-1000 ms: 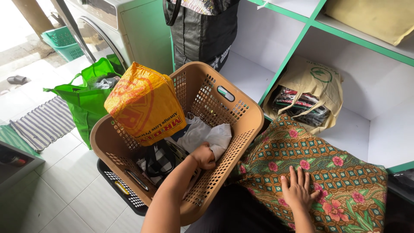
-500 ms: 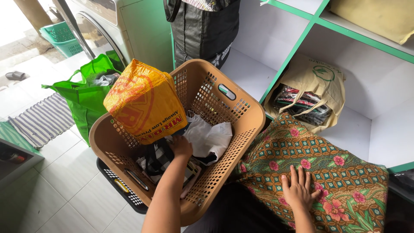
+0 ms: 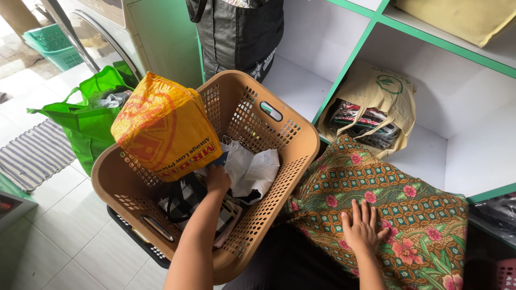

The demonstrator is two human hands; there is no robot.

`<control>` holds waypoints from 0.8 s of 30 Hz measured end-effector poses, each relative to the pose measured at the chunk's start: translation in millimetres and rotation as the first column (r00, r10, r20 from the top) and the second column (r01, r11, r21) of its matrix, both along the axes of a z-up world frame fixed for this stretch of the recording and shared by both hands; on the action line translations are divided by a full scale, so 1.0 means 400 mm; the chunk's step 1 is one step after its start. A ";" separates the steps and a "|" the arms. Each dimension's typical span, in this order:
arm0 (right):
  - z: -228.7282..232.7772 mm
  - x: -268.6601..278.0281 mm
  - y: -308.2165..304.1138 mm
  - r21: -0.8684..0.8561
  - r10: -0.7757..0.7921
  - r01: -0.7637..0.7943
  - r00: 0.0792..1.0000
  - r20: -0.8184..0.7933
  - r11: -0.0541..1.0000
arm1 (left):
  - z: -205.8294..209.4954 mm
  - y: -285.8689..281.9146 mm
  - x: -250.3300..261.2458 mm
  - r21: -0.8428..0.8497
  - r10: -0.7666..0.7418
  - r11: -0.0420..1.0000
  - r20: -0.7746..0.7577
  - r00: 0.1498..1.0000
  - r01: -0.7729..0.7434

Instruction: Sorting and folding various clothing items and placing them into laundry baskets and onto shelves

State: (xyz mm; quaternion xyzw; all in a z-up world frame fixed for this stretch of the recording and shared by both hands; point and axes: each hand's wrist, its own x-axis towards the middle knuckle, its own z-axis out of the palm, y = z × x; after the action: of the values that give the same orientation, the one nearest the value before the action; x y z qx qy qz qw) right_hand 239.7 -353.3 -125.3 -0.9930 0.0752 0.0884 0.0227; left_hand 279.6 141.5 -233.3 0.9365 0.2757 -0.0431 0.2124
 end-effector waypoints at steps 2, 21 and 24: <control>-0.002 0.000 0.000 0.008 0.000 0.000 1.000 0.004 1.000 | 0.011 -0.022 0.020 -0.088 -0.014 0.996 0.096 0.995 0.023; -0.018 0.030 -0.015 0.032 0.030 -0.029 0.999 -0.045 0.999 | 0.842 -0.269 0.016 0.004 -0.157 0.777 0.970 0.188 0.630; -0.032 0.063 -0.037 0.086 0.076 -0.072 0.996 -0.042 0.994 | 0.989 -0.309 -0.019 0.038 -0.121 0.723 0.990 0.072 0.690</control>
State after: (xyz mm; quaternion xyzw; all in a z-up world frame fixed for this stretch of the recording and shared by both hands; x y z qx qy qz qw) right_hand 264.9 -368.2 -138.3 -0.9910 0.0349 0.1146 0.0598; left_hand 272.2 17.8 162.3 0.7085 -0.2223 0.4206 0.5212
